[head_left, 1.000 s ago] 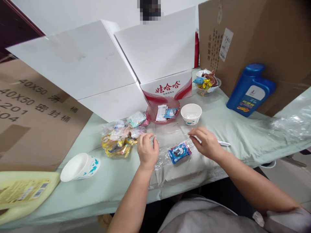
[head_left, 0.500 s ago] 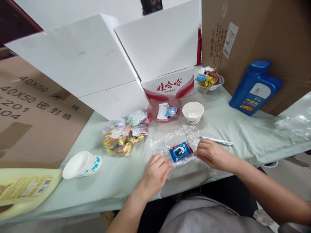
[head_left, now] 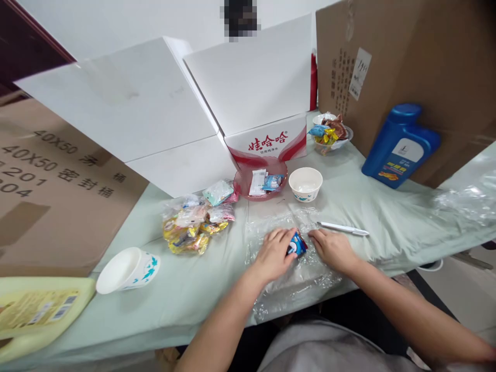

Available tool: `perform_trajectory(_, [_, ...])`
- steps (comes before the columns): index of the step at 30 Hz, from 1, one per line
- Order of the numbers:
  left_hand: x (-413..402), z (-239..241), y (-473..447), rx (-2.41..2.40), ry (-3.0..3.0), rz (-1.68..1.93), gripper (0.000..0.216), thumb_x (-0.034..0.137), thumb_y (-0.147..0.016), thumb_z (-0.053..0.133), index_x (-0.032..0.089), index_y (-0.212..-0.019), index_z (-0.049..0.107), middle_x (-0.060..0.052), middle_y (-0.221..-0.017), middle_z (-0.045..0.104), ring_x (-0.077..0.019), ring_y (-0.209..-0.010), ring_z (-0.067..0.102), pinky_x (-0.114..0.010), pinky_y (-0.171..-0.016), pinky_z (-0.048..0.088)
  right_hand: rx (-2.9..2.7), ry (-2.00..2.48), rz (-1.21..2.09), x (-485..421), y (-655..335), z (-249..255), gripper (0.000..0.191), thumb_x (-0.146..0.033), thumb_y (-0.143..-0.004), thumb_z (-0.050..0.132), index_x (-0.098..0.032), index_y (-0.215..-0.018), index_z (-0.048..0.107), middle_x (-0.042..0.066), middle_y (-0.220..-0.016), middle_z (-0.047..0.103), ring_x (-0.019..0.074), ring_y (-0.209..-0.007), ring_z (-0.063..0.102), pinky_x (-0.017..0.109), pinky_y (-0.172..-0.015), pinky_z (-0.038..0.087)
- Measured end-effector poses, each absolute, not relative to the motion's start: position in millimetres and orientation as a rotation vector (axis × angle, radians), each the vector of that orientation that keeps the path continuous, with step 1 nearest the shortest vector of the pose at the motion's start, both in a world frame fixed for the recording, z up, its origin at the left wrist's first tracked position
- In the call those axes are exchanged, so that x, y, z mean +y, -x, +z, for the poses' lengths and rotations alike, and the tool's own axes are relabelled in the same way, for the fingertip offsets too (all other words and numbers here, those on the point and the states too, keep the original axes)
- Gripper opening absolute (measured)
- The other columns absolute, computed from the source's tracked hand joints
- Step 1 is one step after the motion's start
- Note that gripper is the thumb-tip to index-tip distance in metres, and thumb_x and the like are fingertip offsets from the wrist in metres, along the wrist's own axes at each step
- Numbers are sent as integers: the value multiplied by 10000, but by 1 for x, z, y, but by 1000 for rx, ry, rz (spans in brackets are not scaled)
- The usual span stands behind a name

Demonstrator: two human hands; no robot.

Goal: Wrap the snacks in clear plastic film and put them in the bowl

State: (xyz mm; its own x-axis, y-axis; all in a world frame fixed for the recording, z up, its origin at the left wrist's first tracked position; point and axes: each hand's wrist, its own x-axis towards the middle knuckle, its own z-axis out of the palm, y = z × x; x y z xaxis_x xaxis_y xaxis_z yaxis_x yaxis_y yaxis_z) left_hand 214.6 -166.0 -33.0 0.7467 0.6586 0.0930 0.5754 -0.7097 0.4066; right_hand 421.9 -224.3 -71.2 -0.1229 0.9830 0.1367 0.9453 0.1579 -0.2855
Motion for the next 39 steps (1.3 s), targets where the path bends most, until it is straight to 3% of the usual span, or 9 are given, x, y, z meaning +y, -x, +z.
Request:
perform_trajectory(6, [-196, -51, -207, 1002, -2556, 461, 775, 170, -776, 700, 259, -1463, 351, -116, -1282, 549, -301, -1183, 539, -503, -1022, 462, -2110, 1800, 123, -228, -424, -82, 288, -270, -1003, 380, -189, -1038, 654, 62, -879, 700, 174, -721, 665, 265, -616, 397])
perform_trajectory(10, [-188, -52, -197, 1165, -2289, 491, 808, 174, -678, 792, 274, -1399, 441, -112, -1330, 507, -276, -1134, 604, -441, -960, 528, -2118, 1784, 117, -227, -424, -83, 263, -275, -996, 406, -196, -1035, 654, 49, -884, 697, 174, -701, 659, 277, -607, 386])
perform_trajectory(14, [-145, -22, -185, 1121, -2149, 582, 705, 139, -650, 811, 255, -1290, 538, -51, -1109, 654, -220, -1000, 663, -391, -921, 545, -2114, 1793, 108, -227, -424, -85, 243, -272, -987, 426, -200, -1020, 656, 43, -875, 697, 172, -685, 653, 282, -590, 370])
perform_trajectory(17, [-97, 18, -180, 1098, -2342, 844, 499, 179, -702, 782, 243, -1166, 609, -57, -1178, 638, -233, -1080, 626, -418, -982, 499, -2115, 1789, 113, -227, -424, -85, 234, -267, -982, 432, -200, -1018, 653, 39, -873, 695, 174, -686, 652, 284, -585, 366])
perform_trajectory(22, [-15, 53, -193, 1089, -2657, 924, 509, 177, -707, 752, 212, -1191, 599, -73, -1219, 599, -245, -1176, 553, -414, -1060, 425, -2099, 1782, 131, -228, -424, -82, 218, -258, -975, 440, -200, -1006, 648, 39, -874, 694, 167, -690, 646, 272, -598, 369])
perform_trajectory(26, [4, 40, -203, 1061, -2722, 725, 537, 230, -693, 770, 187, -1197, 593, -90, -1206, 589, -266, -1171, 543, -430, -1036, 435, -2098, 1769, 151, -227, -425, -80, 219, -247, -972, 439, -193, -984, 651, 42, -866, 690, 163, -687, 639, 275, -603, 370])
perform_trajectory(32, [-70, 3, -188, 866, -2696, 759, 171, 255, -916, 508, 189, -975, 654, -77, -968, 662, -209, -1004, 613, -378, -945, 493, -2108, 1786, 154, -227, -425, -80, 225, -251, -975, 440, -190, -987, 656, 41, -867, 687, 169, -693, 640, 279, -595, 360])
perform_trajectory(35, [-101, -25, -171, 692, -2695, 364, 163, 246, -894, 556, 224, -1009, 669, -72, -1063, 678, -205, -1050, 618, -373, -947, 503, -2111, 1779, 133, -228, -425, -81, 240, -269, -980, 431, -189, -984, 658, 46, -857, 685, 167, -676, 633, 277, -588, 358])
perform_trajectory(39, [-106, -49, -143, 1123, -2737, 433, 224, 238, -841, 624, 212, -1059, 665, -105, -1194, 635, -261, -1142, 572, -474, -984, 478, -2115, 1780, 121, -228, -423, -80, 232, -278, -976, 442, -191, -987, 657, 47, -850, 680, 164, -678, 634, 271, -595, 372])
